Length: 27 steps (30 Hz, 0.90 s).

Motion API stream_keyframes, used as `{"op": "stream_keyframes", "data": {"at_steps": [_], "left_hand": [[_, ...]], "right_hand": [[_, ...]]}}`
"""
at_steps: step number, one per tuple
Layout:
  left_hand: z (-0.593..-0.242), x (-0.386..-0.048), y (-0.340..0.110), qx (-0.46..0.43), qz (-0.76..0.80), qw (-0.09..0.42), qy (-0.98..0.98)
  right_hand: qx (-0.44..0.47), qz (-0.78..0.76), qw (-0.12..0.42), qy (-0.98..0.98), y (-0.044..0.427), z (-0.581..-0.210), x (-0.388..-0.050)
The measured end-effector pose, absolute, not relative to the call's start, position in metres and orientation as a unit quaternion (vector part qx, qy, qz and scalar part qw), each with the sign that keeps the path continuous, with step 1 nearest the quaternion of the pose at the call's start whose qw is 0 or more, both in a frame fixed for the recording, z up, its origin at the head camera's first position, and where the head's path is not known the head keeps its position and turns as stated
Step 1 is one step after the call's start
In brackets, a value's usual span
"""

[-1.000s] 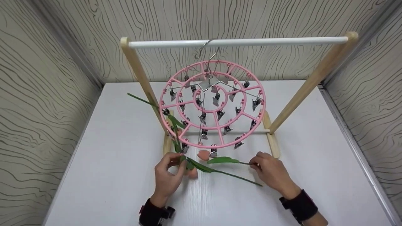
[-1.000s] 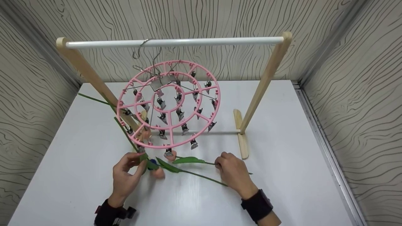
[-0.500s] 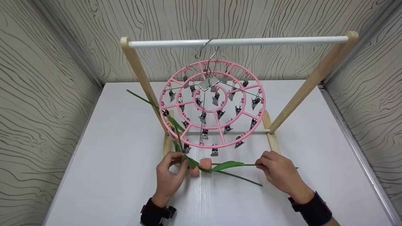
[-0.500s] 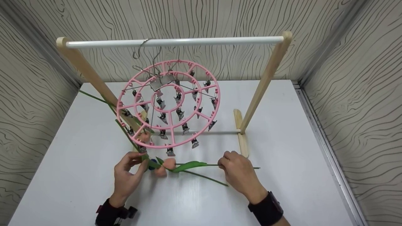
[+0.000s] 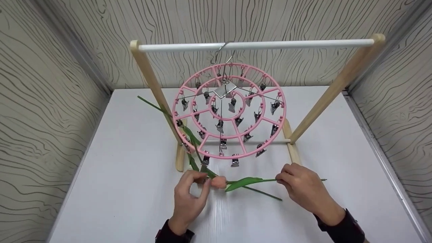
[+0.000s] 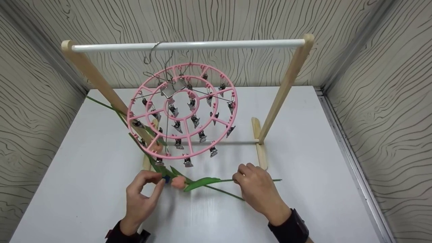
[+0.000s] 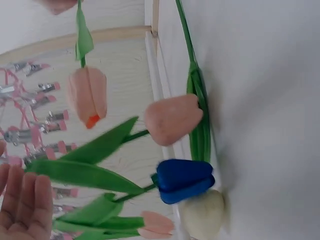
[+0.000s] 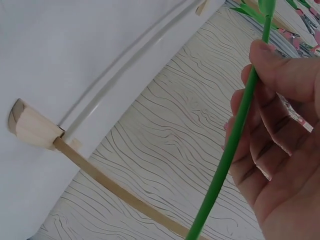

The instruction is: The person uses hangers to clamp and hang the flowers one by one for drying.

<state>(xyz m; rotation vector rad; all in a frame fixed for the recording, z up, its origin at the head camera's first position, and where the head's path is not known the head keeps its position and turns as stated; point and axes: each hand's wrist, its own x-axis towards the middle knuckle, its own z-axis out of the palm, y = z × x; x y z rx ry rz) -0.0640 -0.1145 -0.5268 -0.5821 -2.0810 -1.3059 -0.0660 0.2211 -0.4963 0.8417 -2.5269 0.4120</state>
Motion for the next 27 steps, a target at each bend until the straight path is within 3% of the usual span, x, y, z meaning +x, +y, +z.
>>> {"op": "stream_keyframes", "data": {"at_steps": [12,18,27], "left_hand": [[-0.511,-0.060,-0.095,-0.350,-0.382,0.183,-0.835],[-0.512,-0.066,-0.085,-0.370,-0.333,0.156,-0.853],[-0.508,-0.073,-0.078,-0.363,-0.290,0.069,-0.883]], "right_hand": [[0.321,0.094,0.260,-0.906,0.198,-0.475,-0.048],[0.345,0.082,0.261,-0.898,0.191,-0.471,-0.053],[0.376,0.066,0.256,-0.888,0.181,-0.470,-0.061]]}}
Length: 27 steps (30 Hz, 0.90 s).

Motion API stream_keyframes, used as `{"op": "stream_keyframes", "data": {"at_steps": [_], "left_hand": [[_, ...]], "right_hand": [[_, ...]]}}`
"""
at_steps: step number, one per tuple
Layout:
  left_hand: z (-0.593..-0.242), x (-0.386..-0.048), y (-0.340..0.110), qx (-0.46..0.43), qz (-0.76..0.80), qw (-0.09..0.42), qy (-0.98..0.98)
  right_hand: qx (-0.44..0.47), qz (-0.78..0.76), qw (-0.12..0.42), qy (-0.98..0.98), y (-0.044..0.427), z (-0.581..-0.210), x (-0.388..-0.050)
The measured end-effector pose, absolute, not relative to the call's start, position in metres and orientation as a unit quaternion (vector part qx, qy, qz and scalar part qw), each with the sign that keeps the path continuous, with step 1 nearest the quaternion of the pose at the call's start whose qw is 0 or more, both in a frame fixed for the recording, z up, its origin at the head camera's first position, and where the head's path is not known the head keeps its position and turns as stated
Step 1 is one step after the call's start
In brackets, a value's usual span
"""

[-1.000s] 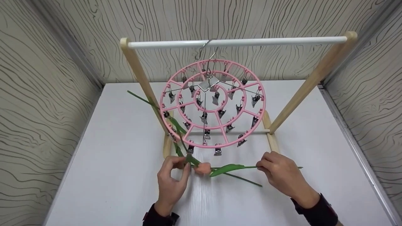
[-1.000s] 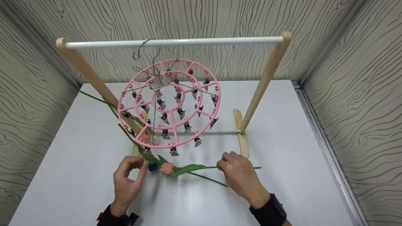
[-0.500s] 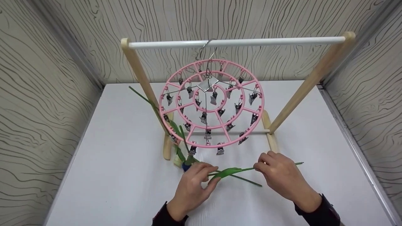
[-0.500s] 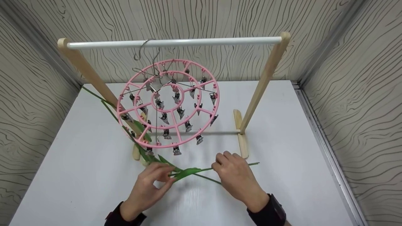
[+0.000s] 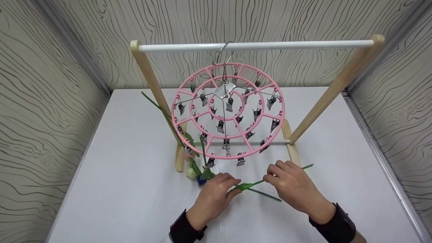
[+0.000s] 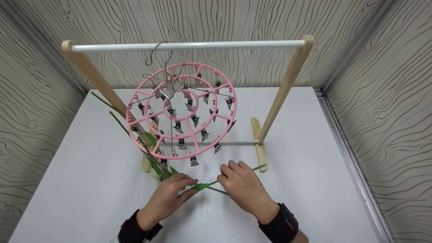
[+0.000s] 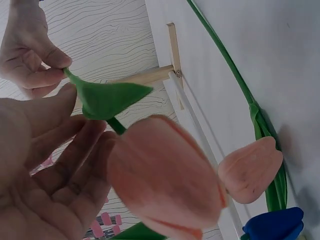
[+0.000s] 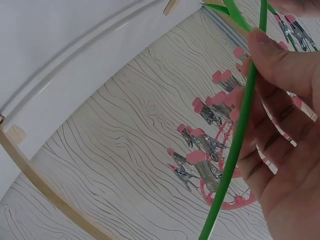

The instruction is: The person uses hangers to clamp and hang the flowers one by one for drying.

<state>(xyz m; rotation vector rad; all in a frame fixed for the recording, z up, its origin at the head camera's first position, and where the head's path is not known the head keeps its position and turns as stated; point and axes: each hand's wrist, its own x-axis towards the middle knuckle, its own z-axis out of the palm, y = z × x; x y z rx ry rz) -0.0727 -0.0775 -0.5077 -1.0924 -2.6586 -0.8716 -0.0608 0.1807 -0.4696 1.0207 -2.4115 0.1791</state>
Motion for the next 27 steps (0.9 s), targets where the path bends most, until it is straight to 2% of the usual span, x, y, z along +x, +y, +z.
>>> {"op": "stream_keyframes", "data": {"at_steps": [7,13,22,27], "left_hand": [[-0.506,-0.076,-0.075,-0.337,-0.327,-0.019,-0.883],[-0.510,-0.080,-0.073,-0.321,-0.375,-0.057,-0.868],[-0.515,-0.082,-0.075,-0.314,-0.417,-0.080,-0.849],[-0.517,-0.081,-0.077,-0.316,-0.422,-0.064,-0.847]], "right_hand": [[0.402,0.043,0.274,-0.873,0.175,-0.467,-0.063],[0.416,0.005,0.305,-0.857,0.171,-0.467,-0.065],[0.427,0.003,0.352,-0.833,0.170,-0.472,-0.067],[0.432,0.017,0.386,-0.815,0.168,-0.474,-0.065]]}}
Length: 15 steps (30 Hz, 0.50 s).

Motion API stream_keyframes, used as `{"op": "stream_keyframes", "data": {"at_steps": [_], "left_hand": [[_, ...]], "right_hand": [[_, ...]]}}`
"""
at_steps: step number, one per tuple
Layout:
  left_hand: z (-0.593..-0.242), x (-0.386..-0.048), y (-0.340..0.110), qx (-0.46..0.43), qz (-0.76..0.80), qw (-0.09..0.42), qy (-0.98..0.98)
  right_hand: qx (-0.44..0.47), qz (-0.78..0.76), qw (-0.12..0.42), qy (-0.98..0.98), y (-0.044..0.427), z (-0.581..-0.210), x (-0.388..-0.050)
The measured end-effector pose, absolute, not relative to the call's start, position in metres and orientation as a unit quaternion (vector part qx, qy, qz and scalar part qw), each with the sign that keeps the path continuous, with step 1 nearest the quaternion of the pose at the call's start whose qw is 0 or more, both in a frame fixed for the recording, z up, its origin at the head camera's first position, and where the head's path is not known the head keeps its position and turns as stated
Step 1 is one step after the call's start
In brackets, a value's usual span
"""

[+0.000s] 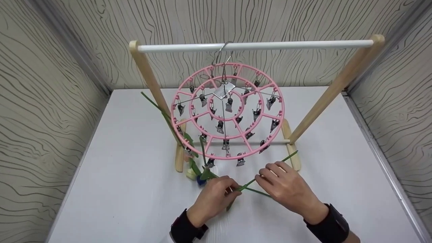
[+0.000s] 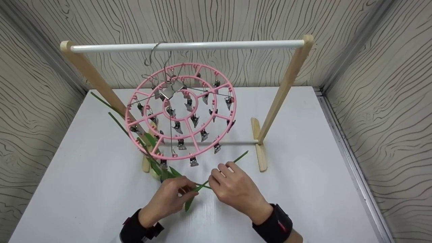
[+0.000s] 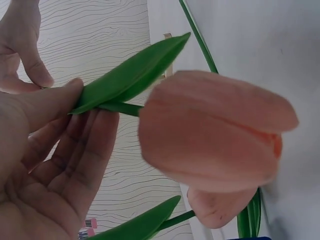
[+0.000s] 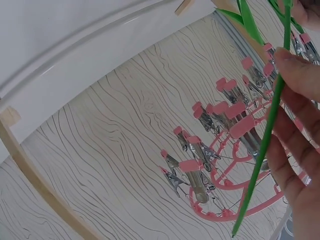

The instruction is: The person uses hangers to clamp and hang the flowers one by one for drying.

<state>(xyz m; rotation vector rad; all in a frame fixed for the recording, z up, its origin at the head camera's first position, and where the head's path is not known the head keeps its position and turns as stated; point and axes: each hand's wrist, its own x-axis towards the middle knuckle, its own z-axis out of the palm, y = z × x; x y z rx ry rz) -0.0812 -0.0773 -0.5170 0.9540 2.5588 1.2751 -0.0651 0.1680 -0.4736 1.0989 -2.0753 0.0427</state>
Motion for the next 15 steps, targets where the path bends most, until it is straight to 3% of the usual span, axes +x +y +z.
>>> {"op": "stream_keyframes", "data": {"at_steps": [7,15], "left_hand": [[-0.520,-0.079,-0.087,0.320,0.451,0.032,0.833],[-0.517,-0.075,-0.094,0.317,0.479,0.000,0.819]], "right_hand": [[0.435,0.082,0.472,-0.762,0.168,-0.475,-0.057],[0.379,0.232,0.437,-0.782,0.169,-0.490,-0.065]]}}
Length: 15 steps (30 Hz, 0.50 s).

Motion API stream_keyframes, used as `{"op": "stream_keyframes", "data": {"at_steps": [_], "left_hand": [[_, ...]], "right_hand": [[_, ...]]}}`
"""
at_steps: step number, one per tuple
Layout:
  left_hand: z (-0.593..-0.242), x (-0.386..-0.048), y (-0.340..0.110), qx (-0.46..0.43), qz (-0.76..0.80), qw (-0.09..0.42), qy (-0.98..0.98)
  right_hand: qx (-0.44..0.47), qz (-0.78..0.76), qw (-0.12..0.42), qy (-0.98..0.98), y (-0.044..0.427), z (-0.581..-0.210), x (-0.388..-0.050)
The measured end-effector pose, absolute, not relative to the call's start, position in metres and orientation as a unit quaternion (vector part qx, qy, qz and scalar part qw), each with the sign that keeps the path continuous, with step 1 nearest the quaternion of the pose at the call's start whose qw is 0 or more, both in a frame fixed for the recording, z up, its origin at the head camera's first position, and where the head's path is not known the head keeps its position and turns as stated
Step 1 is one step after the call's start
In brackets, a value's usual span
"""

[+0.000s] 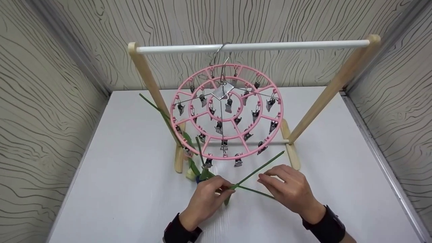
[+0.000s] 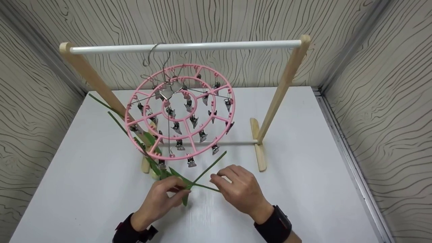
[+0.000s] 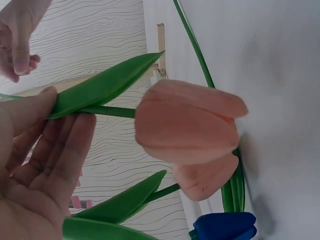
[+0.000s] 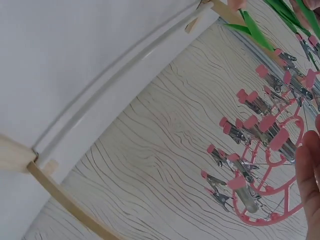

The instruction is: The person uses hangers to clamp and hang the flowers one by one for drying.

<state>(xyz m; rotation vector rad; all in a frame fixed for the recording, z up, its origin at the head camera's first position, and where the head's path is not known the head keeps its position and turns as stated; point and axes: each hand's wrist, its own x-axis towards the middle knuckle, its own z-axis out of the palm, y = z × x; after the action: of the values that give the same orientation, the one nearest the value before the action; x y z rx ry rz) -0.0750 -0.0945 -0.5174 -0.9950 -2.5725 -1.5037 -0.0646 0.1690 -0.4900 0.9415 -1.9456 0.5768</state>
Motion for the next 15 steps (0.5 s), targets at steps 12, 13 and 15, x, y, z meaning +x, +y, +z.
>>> {"op": "stream_keyframes", "data": {"at_steps": [12,13,15], "left_hand": [[-0.521,-0.075,-0.099,-0.338,-0.520,0.121,-0.775],[-0.520,-0.075,-0.099,-0.335,-0.526,0.123,-0.772],[-0.520,-0.074,-0.099,-0.331,-0.535,0.127,-0.767]], "right_hand": [[0.303,0.452,0.328,-0.772,0.142,-0.491,-0.083],[0.303,0.459,0.323,-0.770,0.139,-0.490,-0.084],[0.308,0.466,0.324,-0.764,0.133,-0.488,-0.087]]}}
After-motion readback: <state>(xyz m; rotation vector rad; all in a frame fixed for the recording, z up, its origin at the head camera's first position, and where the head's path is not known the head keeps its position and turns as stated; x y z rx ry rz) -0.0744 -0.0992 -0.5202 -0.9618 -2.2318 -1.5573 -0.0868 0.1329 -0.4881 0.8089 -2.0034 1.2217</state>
